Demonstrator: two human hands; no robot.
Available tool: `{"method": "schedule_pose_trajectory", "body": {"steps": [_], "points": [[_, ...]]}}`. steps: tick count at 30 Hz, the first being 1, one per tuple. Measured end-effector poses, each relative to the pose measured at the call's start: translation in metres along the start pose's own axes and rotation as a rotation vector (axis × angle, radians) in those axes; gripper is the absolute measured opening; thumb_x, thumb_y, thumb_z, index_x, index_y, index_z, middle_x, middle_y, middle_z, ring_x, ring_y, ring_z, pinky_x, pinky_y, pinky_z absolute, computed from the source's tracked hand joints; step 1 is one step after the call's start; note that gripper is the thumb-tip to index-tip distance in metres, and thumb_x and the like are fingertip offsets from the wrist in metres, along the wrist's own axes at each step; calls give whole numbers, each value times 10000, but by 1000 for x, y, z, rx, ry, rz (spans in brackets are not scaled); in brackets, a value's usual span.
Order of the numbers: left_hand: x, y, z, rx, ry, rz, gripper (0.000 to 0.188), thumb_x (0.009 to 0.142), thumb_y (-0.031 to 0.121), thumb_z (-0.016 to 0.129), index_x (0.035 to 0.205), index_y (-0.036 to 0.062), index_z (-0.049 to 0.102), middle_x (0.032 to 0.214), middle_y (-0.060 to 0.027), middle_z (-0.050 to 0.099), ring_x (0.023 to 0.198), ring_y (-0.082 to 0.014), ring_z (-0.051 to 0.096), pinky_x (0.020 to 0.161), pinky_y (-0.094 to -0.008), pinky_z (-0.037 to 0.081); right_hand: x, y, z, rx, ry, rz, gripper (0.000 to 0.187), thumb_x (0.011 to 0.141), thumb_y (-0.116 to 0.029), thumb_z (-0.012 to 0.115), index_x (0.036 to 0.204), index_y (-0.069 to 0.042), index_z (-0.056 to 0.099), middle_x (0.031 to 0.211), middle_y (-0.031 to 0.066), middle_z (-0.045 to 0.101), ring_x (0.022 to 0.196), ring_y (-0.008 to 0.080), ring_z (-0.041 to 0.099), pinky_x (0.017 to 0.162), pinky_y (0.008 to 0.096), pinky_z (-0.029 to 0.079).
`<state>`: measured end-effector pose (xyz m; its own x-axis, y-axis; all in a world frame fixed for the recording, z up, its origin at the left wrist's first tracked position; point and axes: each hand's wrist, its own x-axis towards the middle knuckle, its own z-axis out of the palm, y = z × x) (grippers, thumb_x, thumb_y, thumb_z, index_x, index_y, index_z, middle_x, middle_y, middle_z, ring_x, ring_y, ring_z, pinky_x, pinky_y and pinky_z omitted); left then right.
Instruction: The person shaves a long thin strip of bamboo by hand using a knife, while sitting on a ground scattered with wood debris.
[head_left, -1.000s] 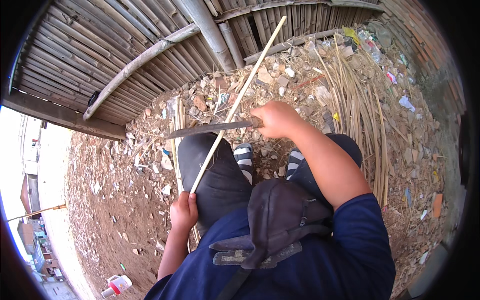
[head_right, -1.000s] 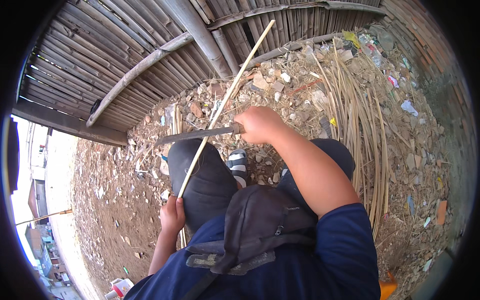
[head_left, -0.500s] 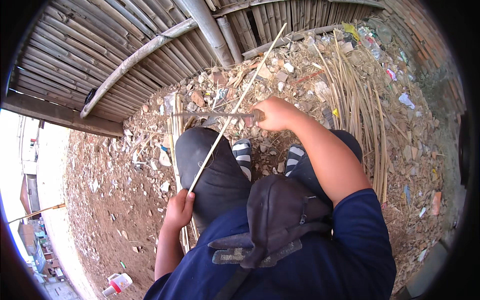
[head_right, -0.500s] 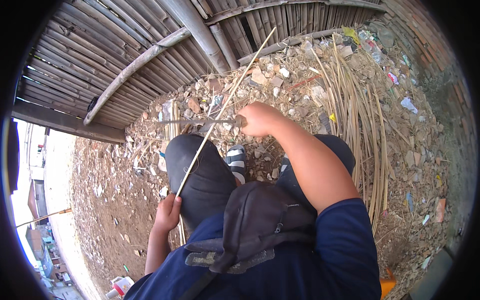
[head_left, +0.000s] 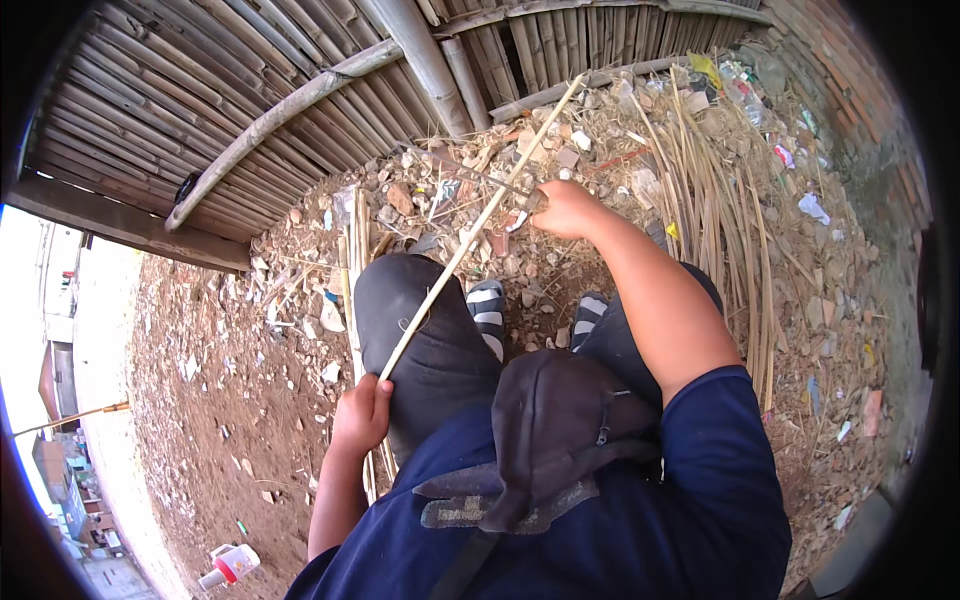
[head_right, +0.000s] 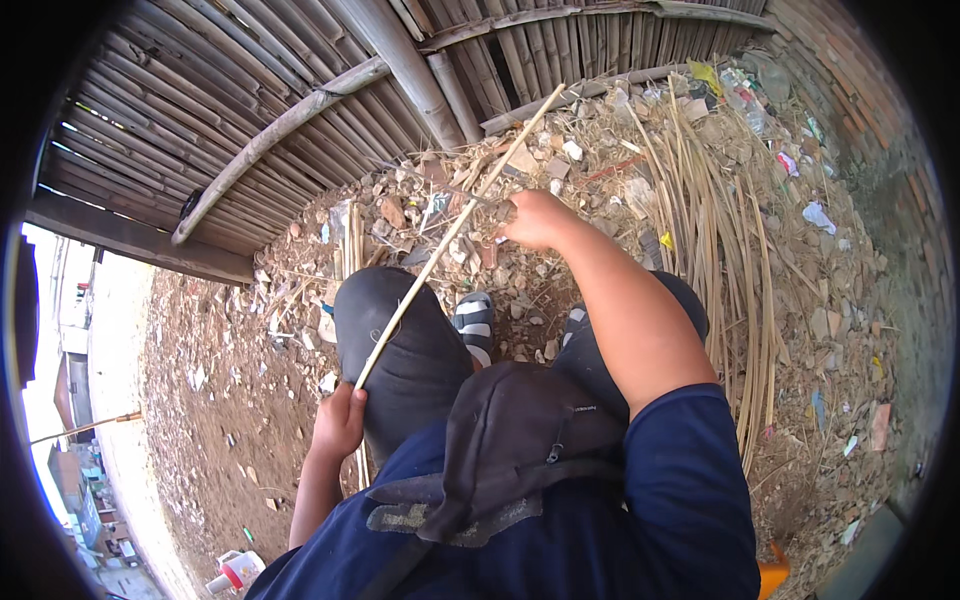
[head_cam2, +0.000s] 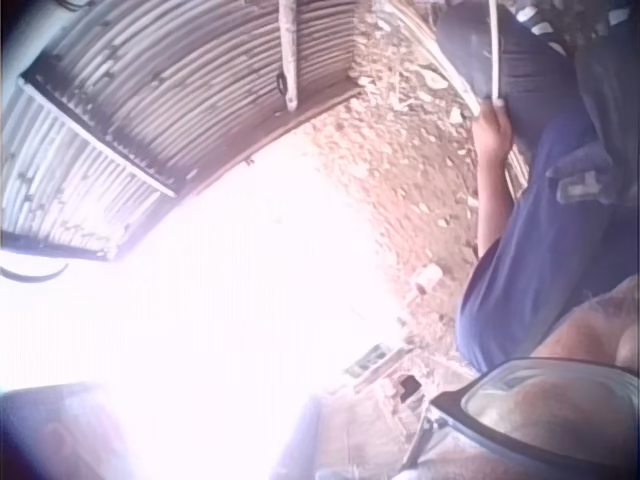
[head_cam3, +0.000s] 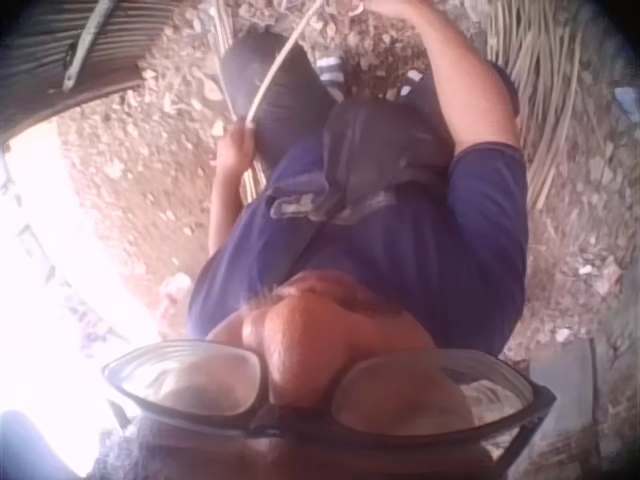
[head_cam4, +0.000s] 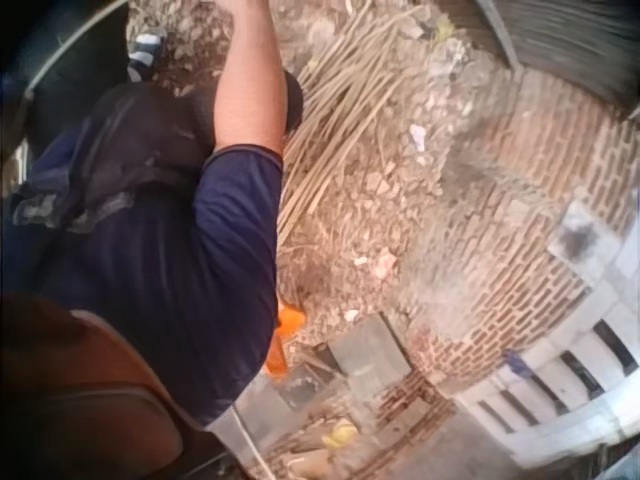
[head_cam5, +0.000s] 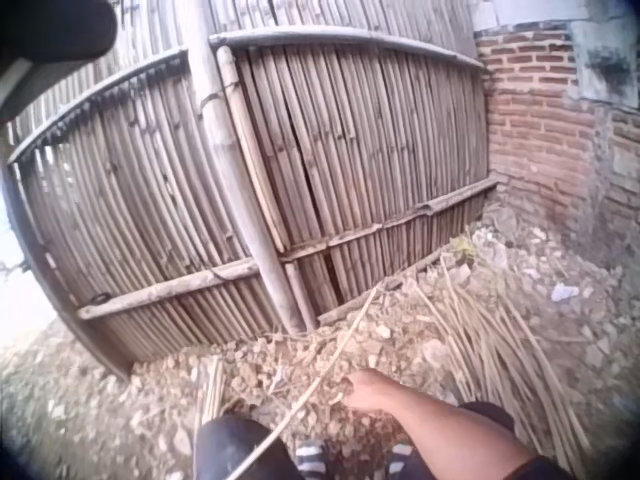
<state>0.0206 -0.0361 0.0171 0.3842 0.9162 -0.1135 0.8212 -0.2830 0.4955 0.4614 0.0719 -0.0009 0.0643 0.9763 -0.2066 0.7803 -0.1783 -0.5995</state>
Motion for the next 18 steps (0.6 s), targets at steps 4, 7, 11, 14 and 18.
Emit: {"method": "schedule_pose_trajectory", "body": {"steps": [4,7,11,14,18], "points": [[0,1,-4,-14,-34,-4,381,1060,317,528,827,17,494,657,-256,576,661,-490,604,576,-528,450,-11,-14,1,22,-34,-47,263,820,-239,684,1016,-68,715,1009,193,726,958,377,697,836,457,557],[0,-1,-1,-36,-40,-6,380,1066,301,505,823,9,485,653,-247,561,648,-480,584,572,-504,429,-27,-44,8,-15,-165,-168,212,801,-216,664,961,-83,706,925,184,712,913,357,703,805,469,552],[4,-1,-1,-68,-65,-4,374,1067,290,495,821,7,482,648,-238,556,638,-472,577,570,-494,421,-18,-30,-1,-66,-218,-114,246,790,-244,689,968,-77,715,942,197,719,916,372,704,807,467,549],[7,2,-5,-54,-54,3,382,1062,297,513,812,9,490,652,-239,563,639,-468,585,570,-494,430,0,1,-4,12,-73,-9,341,799,-293,723,1045,-57,704,1029,212,726,969,399,692,838,462,546],[5,0,-5,-53,-35,16,400,1058,314,535,800,11,493,650,-239,561,642,-468,584,571,-494,442,-11,-20,-5,41,-25,-34,288,807,-237,698,1036,-64,703,1018,201,725,965,386,693,847,462,548]]}}
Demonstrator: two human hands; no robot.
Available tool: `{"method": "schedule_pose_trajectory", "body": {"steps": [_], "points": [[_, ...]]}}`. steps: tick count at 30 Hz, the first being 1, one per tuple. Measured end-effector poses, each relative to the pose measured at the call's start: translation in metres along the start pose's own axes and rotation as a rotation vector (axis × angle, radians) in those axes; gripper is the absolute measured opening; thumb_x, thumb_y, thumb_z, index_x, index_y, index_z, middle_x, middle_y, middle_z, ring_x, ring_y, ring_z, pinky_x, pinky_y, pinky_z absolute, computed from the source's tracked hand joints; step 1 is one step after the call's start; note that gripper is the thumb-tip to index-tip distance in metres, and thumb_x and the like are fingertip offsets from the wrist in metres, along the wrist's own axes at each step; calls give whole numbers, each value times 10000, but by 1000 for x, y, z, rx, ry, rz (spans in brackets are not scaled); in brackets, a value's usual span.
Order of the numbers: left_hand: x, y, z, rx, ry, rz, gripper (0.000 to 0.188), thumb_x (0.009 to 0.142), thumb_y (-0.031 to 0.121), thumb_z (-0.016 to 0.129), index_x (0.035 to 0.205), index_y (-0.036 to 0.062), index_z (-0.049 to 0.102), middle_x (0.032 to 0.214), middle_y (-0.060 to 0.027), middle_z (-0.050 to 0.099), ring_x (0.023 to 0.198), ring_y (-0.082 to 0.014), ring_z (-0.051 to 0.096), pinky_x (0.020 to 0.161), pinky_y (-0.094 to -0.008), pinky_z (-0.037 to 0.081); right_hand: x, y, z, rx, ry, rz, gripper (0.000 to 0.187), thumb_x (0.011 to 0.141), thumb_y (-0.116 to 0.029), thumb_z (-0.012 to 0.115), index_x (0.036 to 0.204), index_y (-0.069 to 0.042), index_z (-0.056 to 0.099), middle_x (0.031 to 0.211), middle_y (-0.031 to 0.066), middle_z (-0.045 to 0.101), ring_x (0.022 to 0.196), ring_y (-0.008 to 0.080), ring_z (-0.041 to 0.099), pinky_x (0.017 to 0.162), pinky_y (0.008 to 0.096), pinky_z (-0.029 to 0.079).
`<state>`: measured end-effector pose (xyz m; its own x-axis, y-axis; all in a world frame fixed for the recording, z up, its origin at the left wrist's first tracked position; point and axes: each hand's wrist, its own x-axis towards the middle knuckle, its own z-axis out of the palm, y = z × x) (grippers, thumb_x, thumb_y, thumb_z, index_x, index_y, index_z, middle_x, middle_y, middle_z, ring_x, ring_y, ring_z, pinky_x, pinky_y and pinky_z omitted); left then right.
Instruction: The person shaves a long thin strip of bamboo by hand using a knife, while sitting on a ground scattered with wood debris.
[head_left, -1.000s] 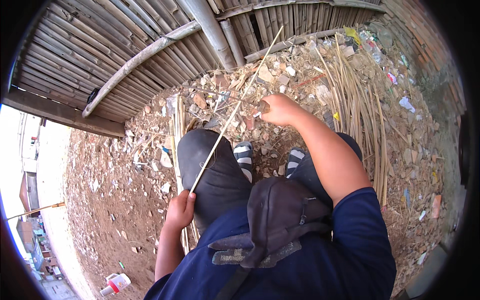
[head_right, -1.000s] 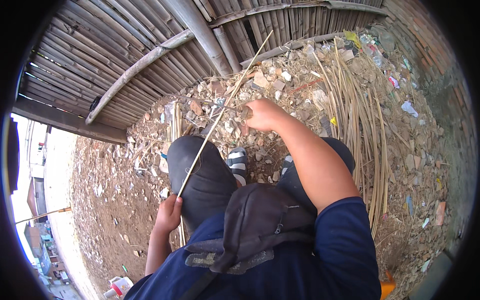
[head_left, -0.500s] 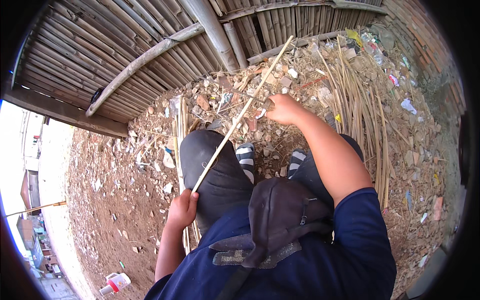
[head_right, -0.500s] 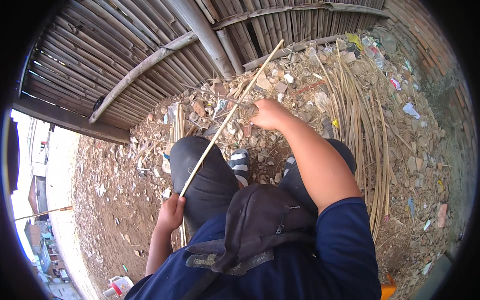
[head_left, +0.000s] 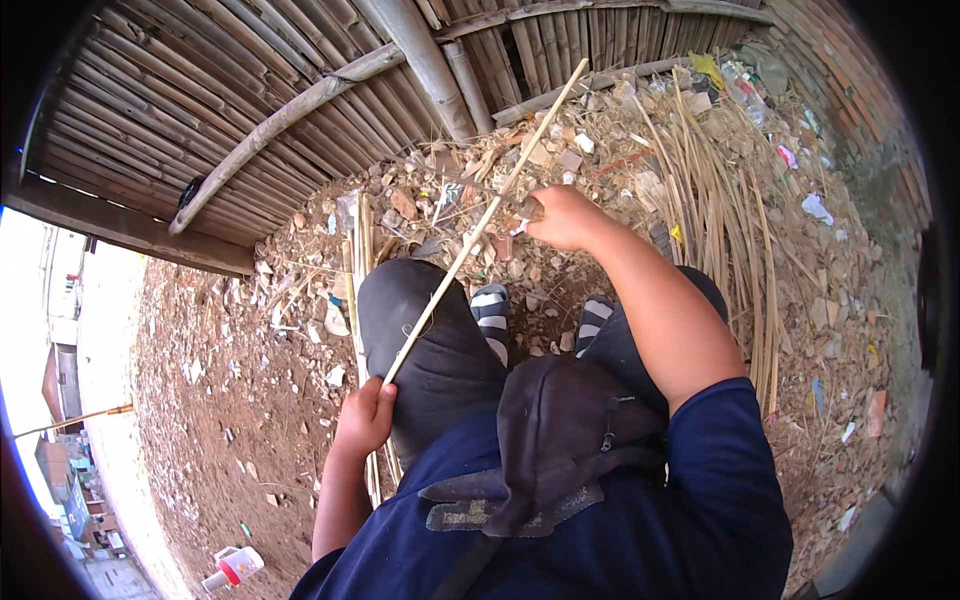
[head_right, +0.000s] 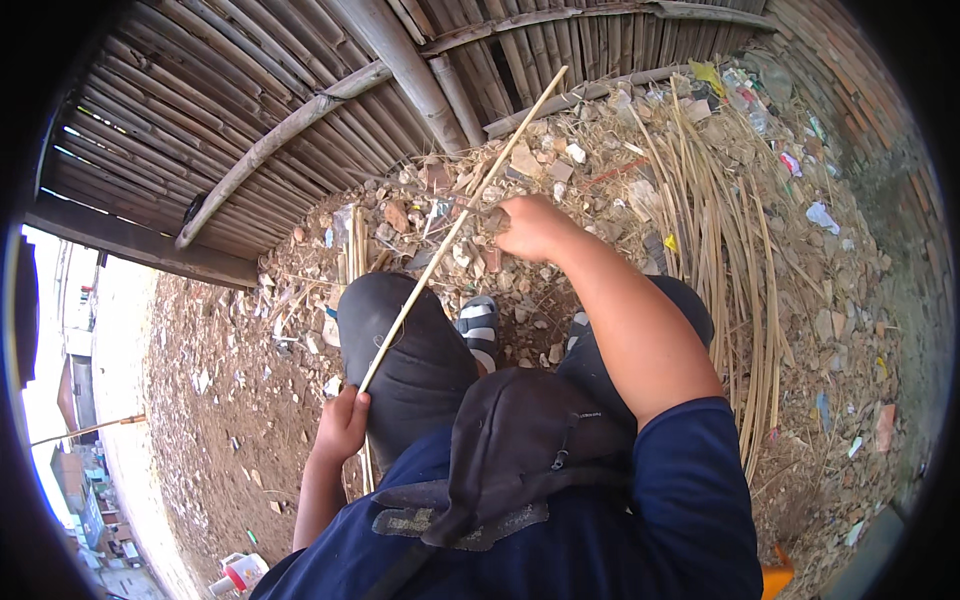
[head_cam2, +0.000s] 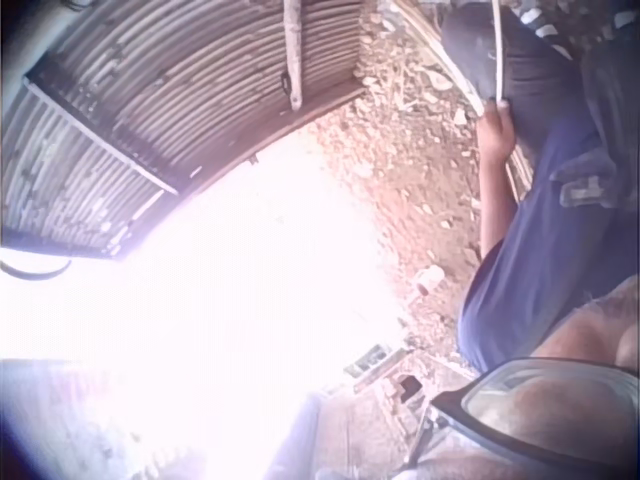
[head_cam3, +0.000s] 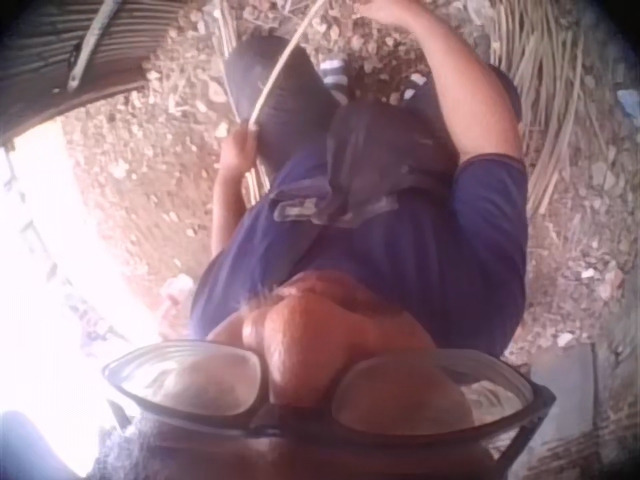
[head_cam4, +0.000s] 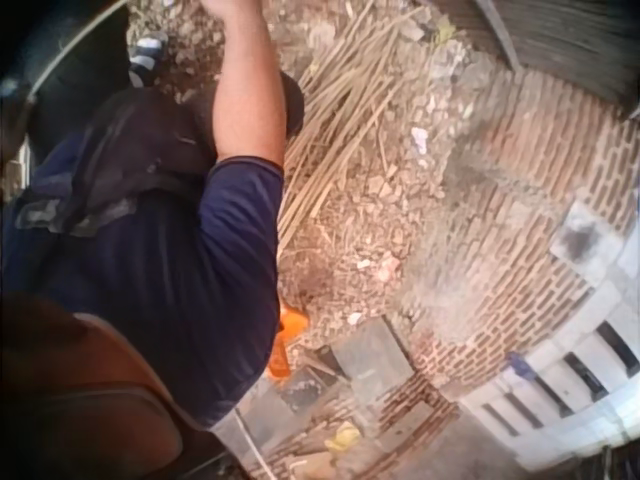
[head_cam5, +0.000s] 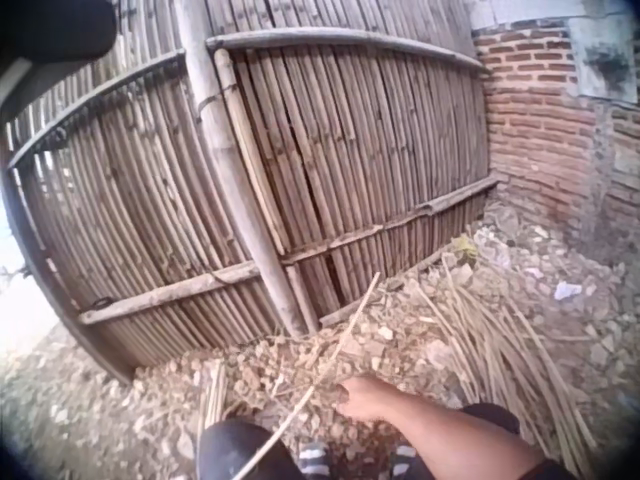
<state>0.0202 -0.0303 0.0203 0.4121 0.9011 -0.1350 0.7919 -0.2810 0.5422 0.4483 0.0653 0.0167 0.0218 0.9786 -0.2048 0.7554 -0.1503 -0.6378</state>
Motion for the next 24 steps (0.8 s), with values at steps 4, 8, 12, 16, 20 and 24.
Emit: {"method": "schedule_pose_trajectory", "body": {"steps": [4,8,12,16,20,24], "points": [[2,-7,2,-23,-39,-28,410,1064,326,521,805,11,484,649,-228,554,641,-461,576,579,-489,441,-15,-28,15,-150,-120,-138,213,773,-221,681,939,-92,714,906,164,716,888,372,700,777,484,548],[1,-9,-1,-60,-65,-29,419,1077,327,500,802,11,488,644,-193,546,596,-368,552,577,-439,421,-4,-10,7,-74,-161,-124,219,760,-225,695,921,-78,717,906,172,722,899,382,697,771,471,547],[4,2,-4,-64,-62,-52,422,1080,334,496,807,11,491,640,-190,533,588,-343,538,582,-432,422,2,3,4,-47,-20,-67,280,774,-259,715,981,-71,731,968,204,726,948,396,691,812,464,543],[2,-5,-2,-68,-58,-58,416,1080,333,493,816,12,502,645,-189,533,592,-335,530,587,-425,426,-7,-10,6,-22,-33,-88,287,779,-260,705,1011,-91,724,979,196,724,970,387,691,836,466,550],[3,-10,-2,-58,-88,-71,410,1081,333,491,825,13,513,653,-189,541,601,-335,536,591,-423,429,-19,-29,3,-213,-126,-133,287,770,-256,713,1019,-114,728,986,190,724,956,386,693,824,485,551],[7,-5,-3,-50,-93,-62,420,1082,348,490,826,15,514,658,-189,543,604,-341,541,596,-427,431,-2,5,7,-77,-99,-94,294,774,-285,725,989,-85,720,967,186,726,949,388,690,824,467,548]]}}
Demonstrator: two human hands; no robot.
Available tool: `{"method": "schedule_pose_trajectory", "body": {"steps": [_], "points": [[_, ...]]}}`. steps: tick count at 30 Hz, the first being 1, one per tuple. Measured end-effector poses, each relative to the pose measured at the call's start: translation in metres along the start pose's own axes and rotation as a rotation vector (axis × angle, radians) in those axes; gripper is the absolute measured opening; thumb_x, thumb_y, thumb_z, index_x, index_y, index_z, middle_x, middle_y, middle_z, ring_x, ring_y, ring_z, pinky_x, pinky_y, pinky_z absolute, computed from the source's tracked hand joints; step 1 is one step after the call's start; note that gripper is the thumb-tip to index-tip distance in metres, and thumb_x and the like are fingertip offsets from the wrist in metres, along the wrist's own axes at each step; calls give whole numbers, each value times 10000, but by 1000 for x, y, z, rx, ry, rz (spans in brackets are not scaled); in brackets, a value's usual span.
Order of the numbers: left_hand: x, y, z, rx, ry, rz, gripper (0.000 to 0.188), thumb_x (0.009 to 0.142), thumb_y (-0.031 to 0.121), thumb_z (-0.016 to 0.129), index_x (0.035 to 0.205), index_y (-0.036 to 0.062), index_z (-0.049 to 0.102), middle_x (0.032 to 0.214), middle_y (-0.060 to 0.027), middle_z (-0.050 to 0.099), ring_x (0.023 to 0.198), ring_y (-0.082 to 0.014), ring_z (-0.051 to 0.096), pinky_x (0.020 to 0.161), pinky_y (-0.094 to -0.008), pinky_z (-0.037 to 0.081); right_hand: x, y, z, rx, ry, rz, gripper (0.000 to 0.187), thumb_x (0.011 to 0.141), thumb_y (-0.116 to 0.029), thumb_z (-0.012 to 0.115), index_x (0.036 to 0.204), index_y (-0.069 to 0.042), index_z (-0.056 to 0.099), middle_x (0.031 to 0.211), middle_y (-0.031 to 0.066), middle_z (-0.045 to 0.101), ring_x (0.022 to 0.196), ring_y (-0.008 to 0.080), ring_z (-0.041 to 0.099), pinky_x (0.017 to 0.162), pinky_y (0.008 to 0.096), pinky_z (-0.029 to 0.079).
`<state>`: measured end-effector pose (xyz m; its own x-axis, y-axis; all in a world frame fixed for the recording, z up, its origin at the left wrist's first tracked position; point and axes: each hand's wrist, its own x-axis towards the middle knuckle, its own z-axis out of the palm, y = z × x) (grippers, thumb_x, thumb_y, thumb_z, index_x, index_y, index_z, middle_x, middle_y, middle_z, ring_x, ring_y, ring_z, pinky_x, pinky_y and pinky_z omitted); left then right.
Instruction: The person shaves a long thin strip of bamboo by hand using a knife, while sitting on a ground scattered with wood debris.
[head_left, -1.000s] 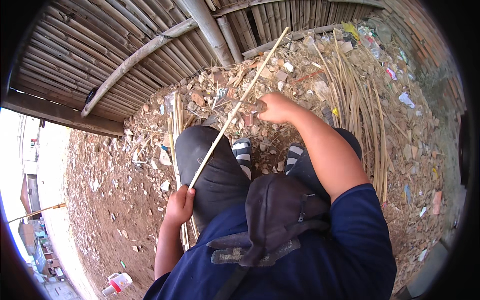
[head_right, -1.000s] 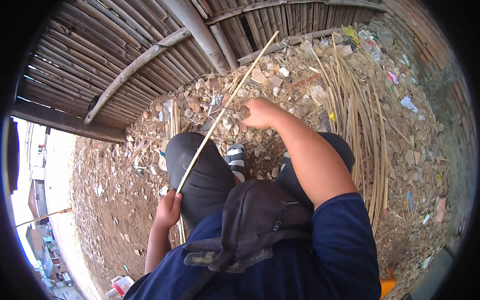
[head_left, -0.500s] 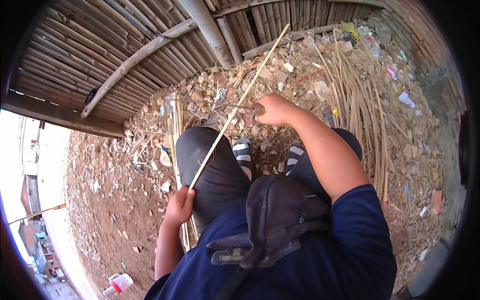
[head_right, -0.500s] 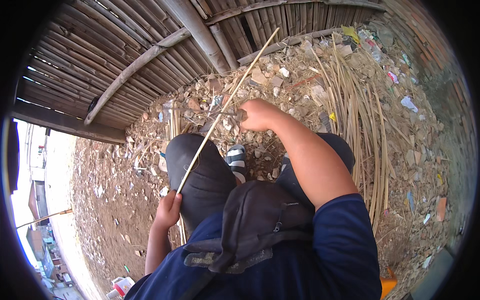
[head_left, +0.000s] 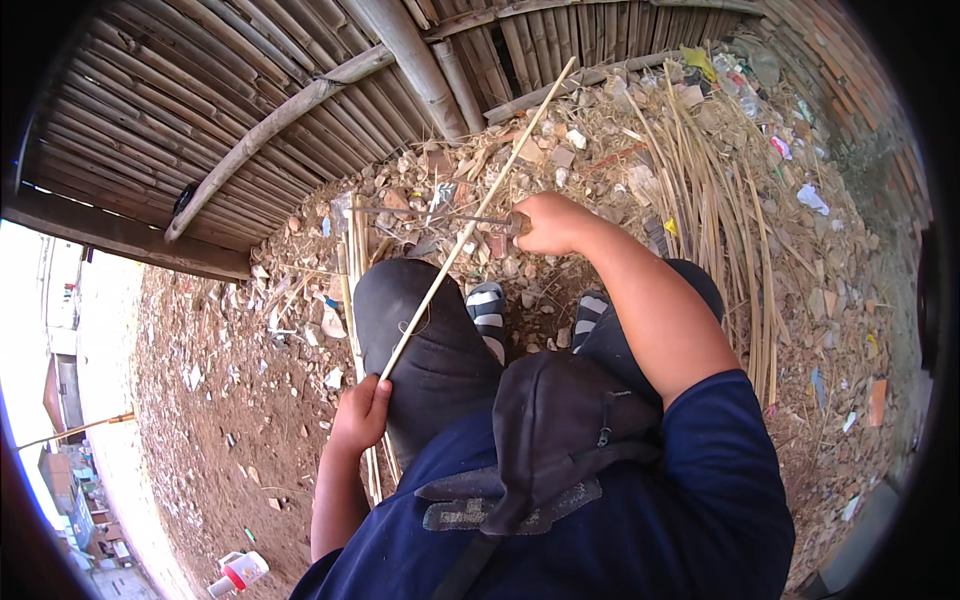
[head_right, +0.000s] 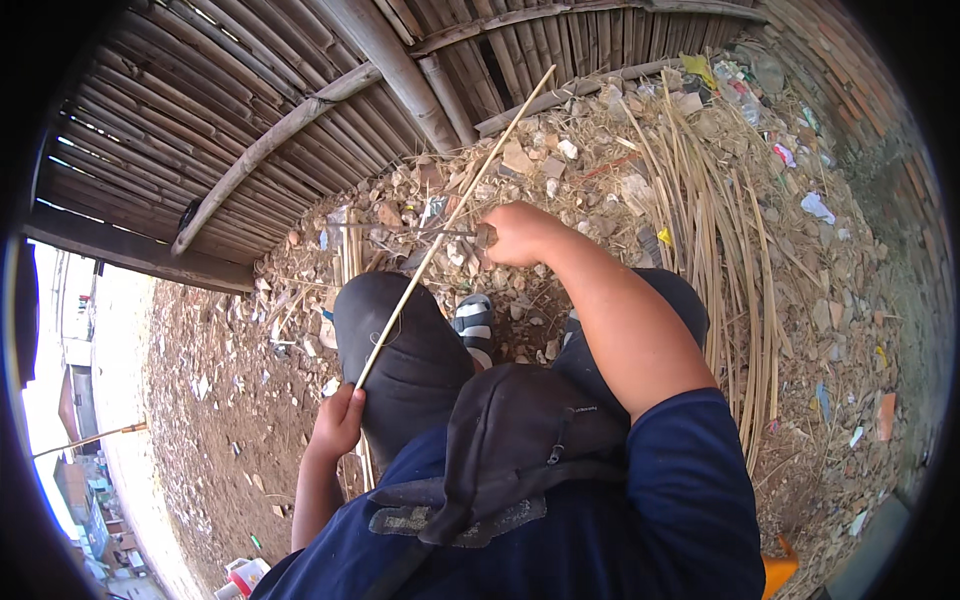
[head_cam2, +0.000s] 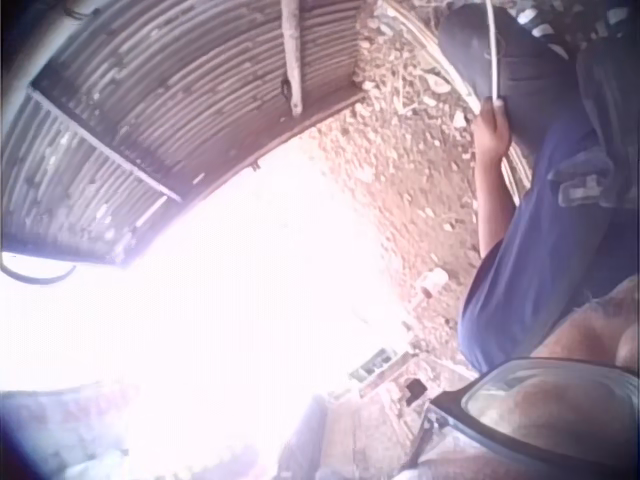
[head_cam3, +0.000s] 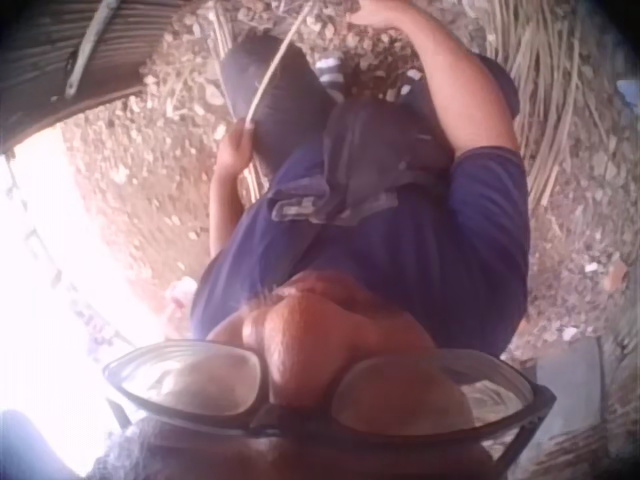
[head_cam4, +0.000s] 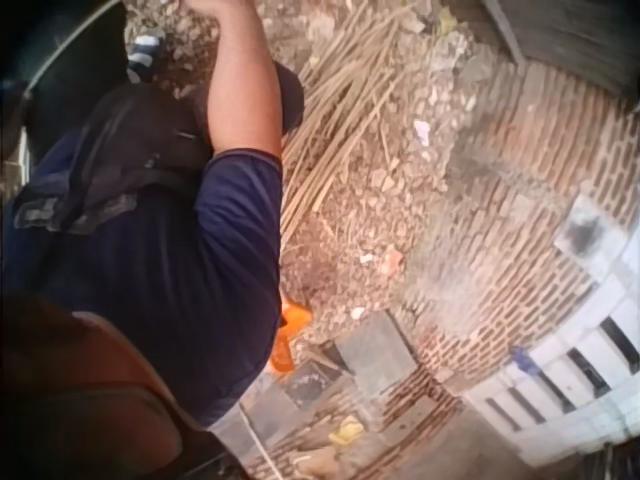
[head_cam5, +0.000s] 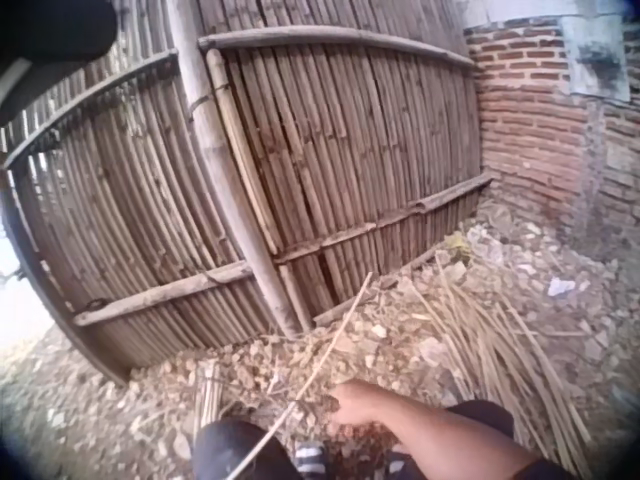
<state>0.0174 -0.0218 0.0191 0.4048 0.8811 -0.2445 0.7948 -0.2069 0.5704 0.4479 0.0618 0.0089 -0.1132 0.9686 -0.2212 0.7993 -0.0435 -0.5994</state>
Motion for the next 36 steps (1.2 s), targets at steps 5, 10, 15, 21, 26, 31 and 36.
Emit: {"method": "schedule_pose_trajectory", "body": {"steps": [5,10,15,21,26,31,36], "points": [[-3,-1,1,13,26,-2,419,1081,345,489,827,12,515,663,-200,545,616,-352,551,605,-434,438,0,-8,-4,23,44,-6,313,779,-274,728,1028,-86,726,1005,208,722,964,389,689,825,468,543],[-1,-3,4,-30,65,25,445,1059,349,533,777,6,510,622,-218,547,599,-418,581,574,-462,443,-10,-16,-14,-27,50,-13,322,785,-263,727,1053,-84,723,1015,204,724,979,383,691,855,469,549],[-1,7,4,32,82,20,424,1058,325,536,780,6,502,626,-225,549,606,-435,576,578,-471,444,-4,5,-11,-55,99,45,347,817,-288,745,1083,-68,722,1020,211,719,967,375,693,865,462,547],[-2,-6,8,0,56,-18,419,1073,332,513,805,9,511,650,-201,549,598,-343,539,598,-437,438,-12,-26,-11,2,65,-2,295,804,-258,733,1050,-96,726,990,183,731,965,381,696,857,476,550],[-2,-2,5,32,43,-6,422,1072,330,521,800,8,508,654,-191,559,601,-322,543,599,-426,438,1,1,-4,-54,20,-40,274,789,-252,731,1012,-93,721,962,179,729,950,379,700,843,475,552],[-1,-2,7,13,62,-11,427,1068,331,524,792,6,501,649,-205,556,605,-361,552,591,-437,439,-8,-18,-12,-26,85,20,282,779,-249,727,1007,-84,717,966,184,727,951,385,697,842,484,549],[-1,-4,8,-28,90,17,437,1058,335,537,773,7,486,629,-230,542,602,-438,562,566,-460,437,-10,-21,-8,-24,111,-78,235,786,-252,721,956,-90,706,896,182,716,879,384,694,776,487,545]]}}
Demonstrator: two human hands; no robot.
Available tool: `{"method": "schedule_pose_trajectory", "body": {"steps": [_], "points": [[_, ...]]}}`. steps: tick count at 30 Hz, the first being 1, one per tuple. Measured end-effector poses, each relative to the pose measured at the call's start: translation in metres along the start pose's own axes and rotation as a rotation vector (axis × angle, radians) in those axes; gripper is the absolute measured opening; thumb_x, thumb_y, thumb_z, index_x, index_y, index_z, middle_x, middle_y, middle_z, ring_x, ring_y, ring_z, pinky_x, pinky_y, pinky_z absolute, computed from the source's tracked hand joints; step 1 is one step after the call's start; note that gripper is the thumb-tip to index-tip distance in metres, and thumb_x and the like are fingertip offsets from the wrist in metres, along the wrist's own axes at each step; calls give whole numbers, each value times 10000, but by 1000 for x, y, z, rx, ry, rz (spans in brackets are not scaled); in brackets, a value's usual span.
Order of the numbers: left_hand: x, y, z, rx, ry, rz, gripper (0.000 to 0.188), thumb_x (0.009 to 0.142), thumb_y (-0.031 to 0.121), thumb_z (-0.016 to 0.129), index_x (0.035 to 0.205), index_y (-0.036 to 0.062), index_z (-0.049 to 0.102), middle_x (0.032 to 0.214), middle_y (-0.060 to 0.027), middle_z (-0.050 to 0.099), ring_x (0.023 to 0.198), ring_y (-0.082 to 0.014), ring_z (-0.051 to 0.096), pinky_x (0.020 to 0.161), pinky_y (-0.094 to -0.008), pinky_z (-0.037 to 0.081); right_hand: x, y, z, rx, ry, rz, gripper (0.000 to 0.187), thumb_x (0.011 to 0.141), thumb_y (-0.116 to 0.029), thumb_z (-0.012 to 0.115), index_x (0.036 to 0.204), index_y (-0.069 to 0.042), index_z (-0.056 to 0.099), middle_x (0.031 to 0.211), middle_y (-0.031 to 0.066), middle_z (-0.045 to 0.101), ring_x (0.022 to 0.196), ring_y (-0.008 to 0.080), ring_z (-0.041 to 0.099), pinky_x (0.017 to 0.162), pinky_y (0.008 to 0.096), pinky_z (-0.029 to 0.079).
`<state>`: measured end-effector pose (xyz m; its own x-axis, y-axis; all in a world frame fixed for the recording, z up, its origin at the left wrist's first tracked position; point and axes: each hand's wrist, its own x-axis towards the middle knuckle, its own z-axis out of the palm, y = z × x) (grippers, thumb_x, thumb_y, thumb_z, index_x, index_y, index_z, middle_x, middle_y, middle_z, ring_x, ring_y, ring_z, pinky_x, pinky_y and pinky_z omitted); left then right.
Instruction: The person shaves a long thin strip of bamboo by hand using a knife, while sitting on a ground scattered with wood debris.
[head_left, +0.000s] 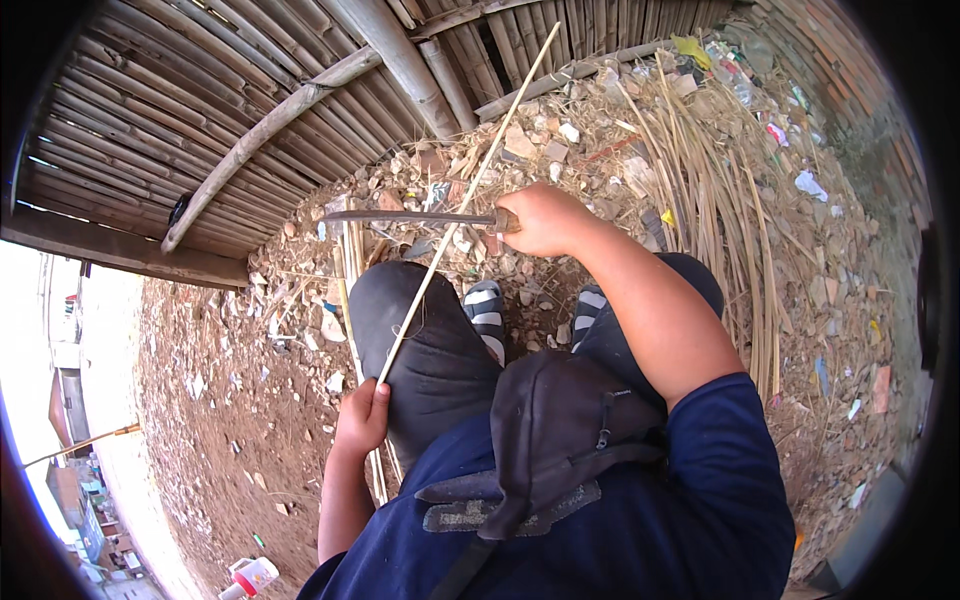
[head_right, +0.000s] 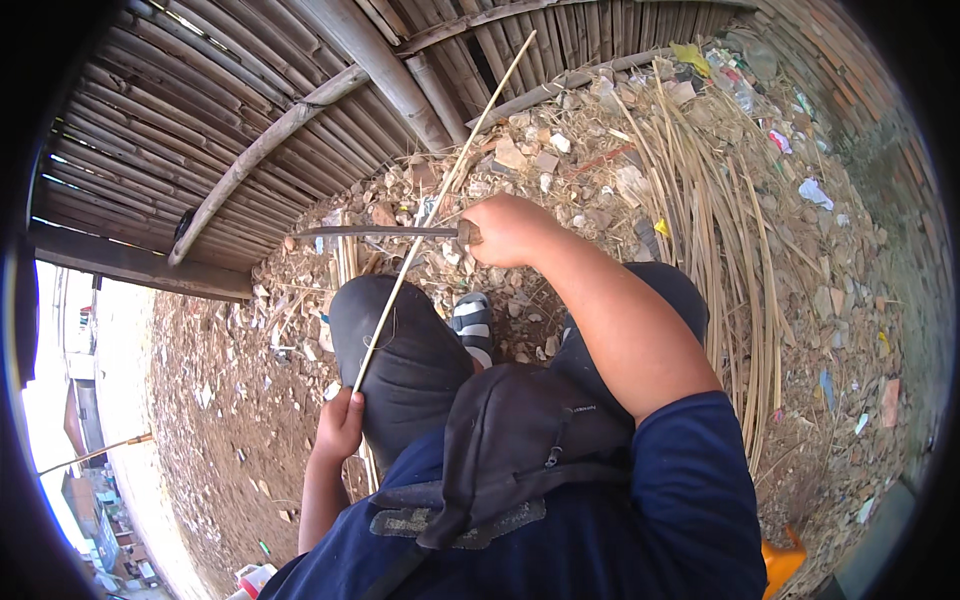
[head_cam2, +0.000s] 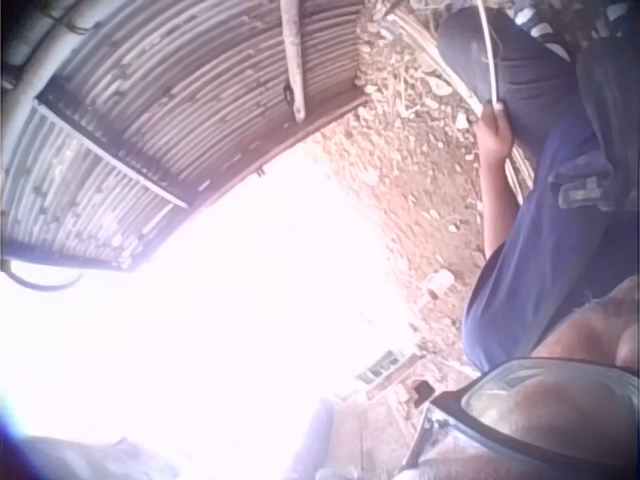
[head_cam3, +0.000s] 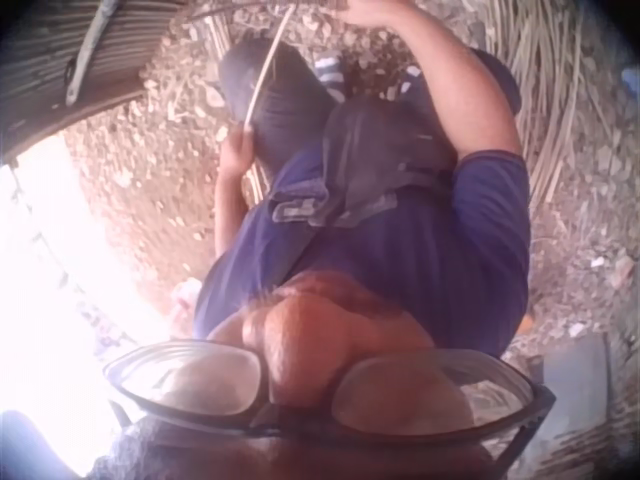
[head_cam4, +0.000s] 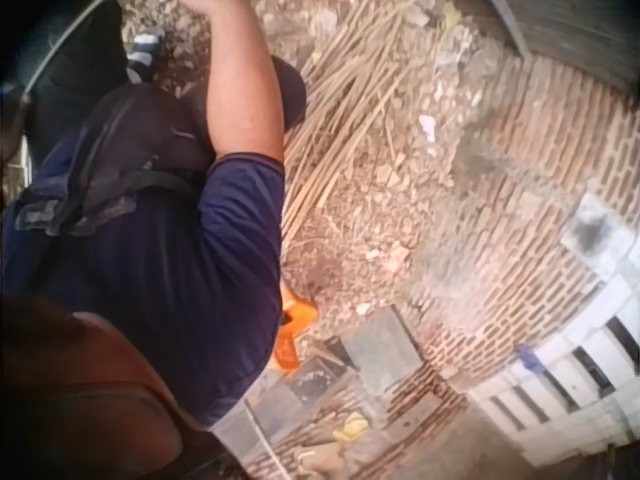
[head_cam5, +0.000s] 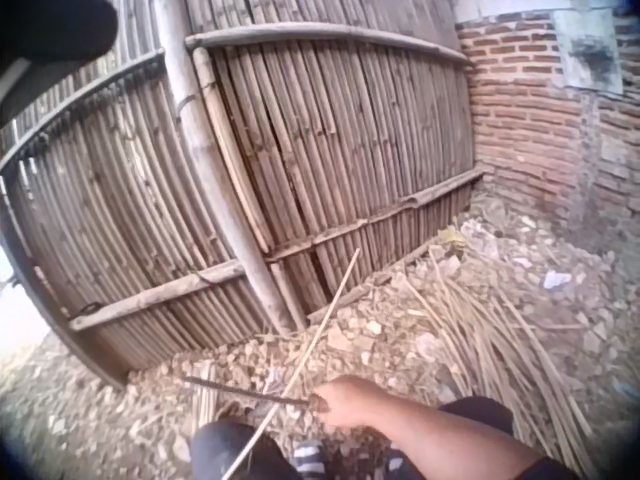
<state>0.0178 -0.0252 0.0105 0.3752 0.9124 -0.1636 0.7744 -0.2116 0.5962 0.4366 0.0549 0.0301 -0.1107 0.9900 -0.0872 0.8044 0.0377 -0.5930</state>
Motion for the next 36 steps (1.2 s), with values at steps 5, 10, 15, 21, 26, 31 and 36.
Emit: {"method": "schedule_pose_trajectory", "body": {"steps": [5,10,15,21,26,31,36], "points": [[2,2,-1,56,-34,-11,437,1074,344,506,791,10,507,633,-188,546,589,-332,540,582,-429,435,4,15,6,-58,-29,54,246,774,-239,719,978,-101,712,928,178,720,924,376,695,816,492,550],[-2,-3,1,34,-31,-25,445,1083,352,487,798,12,515,627,-163,539,579,-269,512,585,-411,430,-1,-10,-2,-3,-35,23,251,777,-246,726,974,-91,706,925,171,716,920,378,692,809,498,547],[0,6,-1,7,2,-26,439,1057,336,540,767,9,494,641,-235,555,611,-441,569,581,-473,450,4,8,2,-10,-43,26,254,797,-249,733,998,-96,713,918,170,718,896,382,695,790,488,547],[-2,5,0,51,4,-35,439,1059,350,531,781,12,496,654,-240,570,641,-466,580,592,-481,456,5,4,-3,-18,2,112,258,781,-240,727,1006,-114,718,982,162,721,966,364,697,836,481,554],[0,8,-1,38,-12,-46,442,1055,354,536,780,10,497,659,-245,575,651,-477,581,593,-489,456,-9,-19,-9,-121,-56,16,234,786,-225,708,994,-119,726,967,165,722,955,363,700,832,483,553],[-1,10,0,97,15,-35,450,1052,360,537,774,9,495,671,-254,586,667,-488,588,597,-510,456,10,24,-1,11,29,149,268,785,-205,684,1022,-89,727,962,182,721,964,377,696,849,482,553],[0,7,-2,75,-9,-34,457,1052,369,534,778,6,496,673,-250,591,674,-486,593,598,-510,456,-3,-11,-8,-58,-54,104,256,787,-217,693,1011,-96,718,981,180,722,965,376,698,838,475,556]]}}
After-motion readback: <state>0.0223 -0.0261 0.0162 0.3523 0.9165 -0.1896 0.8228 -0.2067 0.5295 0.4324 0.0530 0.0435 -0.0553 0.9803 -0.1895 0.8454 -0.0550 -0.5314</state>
